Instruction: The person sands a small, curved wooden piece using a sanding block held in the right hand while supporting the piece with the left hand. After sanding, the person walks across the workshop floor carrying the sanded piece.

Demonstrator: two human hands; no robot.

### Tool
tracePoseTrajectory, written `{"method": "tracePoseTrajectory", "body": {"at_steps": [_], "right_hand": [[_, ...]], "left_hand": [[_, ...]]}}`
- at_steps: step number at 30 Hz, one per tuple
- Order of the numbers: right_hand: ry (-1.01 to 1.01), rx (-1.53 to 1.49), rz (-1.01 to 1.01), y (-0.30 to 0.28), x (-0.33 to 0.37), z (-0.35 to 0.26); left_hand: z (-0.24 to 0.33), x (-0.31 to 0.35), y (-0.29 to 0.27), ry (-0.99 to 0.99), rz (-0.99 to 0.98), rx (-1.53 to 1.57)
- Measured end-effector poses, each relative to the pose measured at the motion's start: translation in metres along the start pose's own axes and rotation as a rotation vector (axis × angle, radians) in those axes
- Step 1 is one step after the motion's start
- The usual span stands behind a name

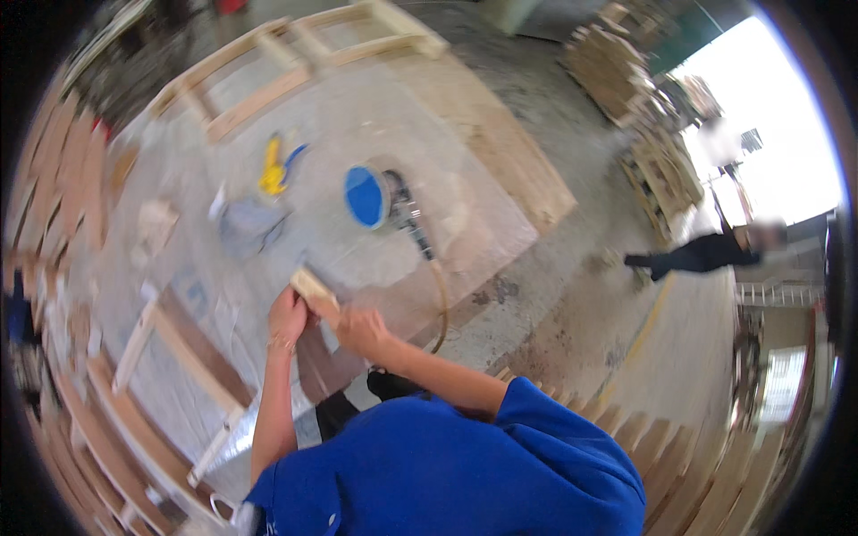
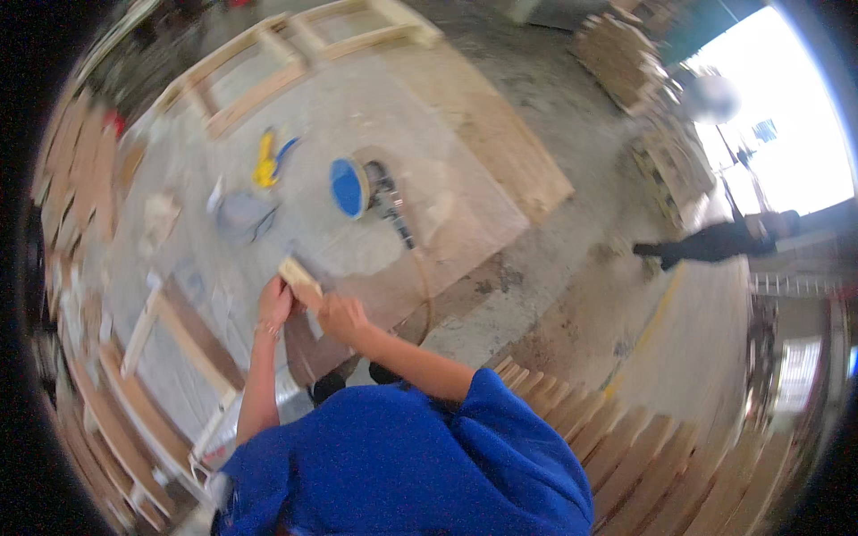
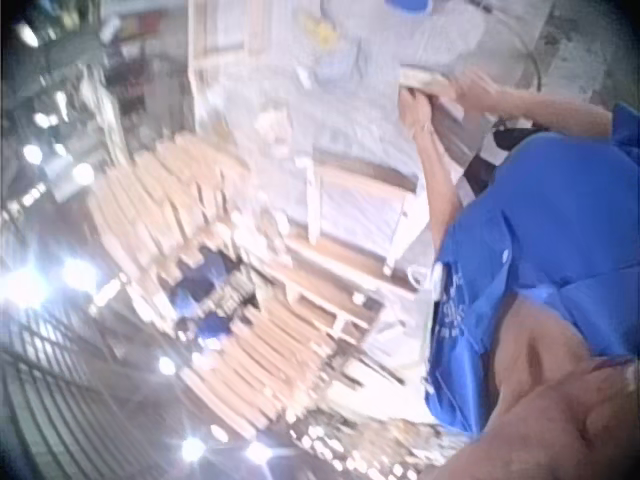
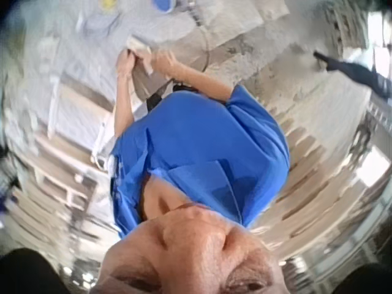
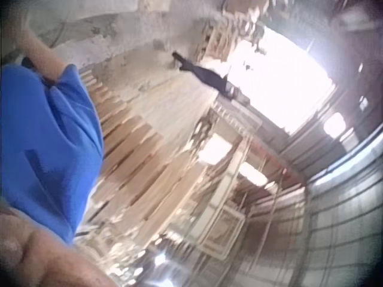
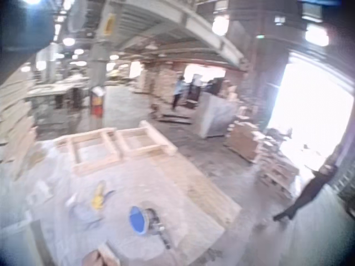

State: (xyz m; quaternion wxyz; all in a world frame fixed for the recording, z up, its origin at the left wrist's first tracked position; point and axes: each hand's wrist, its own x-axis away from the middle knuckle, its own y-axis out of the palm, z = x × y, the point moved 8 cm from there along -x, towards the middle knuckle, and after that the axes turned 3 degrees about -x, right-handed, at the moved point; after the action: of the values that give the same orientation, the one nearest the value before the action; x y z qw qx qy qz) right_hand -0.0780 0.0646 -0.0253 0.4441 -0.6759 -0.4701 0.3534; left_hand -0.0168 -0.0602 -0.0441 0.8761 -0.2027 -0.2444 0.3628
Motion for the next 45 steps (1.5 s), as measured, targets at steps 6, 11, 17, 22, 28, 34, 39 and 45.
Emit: {"method": "tracePoseTrajectory", "body": {"at_steps": [6,11,17,22,28,34,39,45], "right_hand": [[0.101,-0.244,-0.345,-0.031,0.014,0.005],[0.172,-0.295,-0.358,-0.015,-0.033,0.007],[0.136,-0.253,-0.391,-0.024,0.025,0.007],[0.064,-0.304,-0.163,-0.017,-0.055,0.005],[0.145,-0.157,-0.415,-0.012,0.038,0.005],[0.039,-0.090,-0.303,-0.022,-0.010,0.007],[-0.028,-0.183,-0.104,-0.018,0.003,0.000],[0.061,-0.100,-0.324,-0.032,0.035,0.019]], "left_hand": [[-0.021,-0.001,0.019,-0.158,-0.256,0.383],[-0.004,0.001,0.031,-0.094,-0.212,0.449],[-0.025,0.000,0.006,-0.138,-0.122,0.184],[0.007,0.005,0.015,-0.063,-0.070,0.166],[-0.011,0.011,-0.004,-0.024,0.025,-0.211],[-0.004,0.004,0.000,0.034,0.071,-0.184],[-0.015,0.006,-0.003,-0.027,0.073,-0.114],[-0.009,0.008,0.002,-0.104,-0.073,-0.033]]}}
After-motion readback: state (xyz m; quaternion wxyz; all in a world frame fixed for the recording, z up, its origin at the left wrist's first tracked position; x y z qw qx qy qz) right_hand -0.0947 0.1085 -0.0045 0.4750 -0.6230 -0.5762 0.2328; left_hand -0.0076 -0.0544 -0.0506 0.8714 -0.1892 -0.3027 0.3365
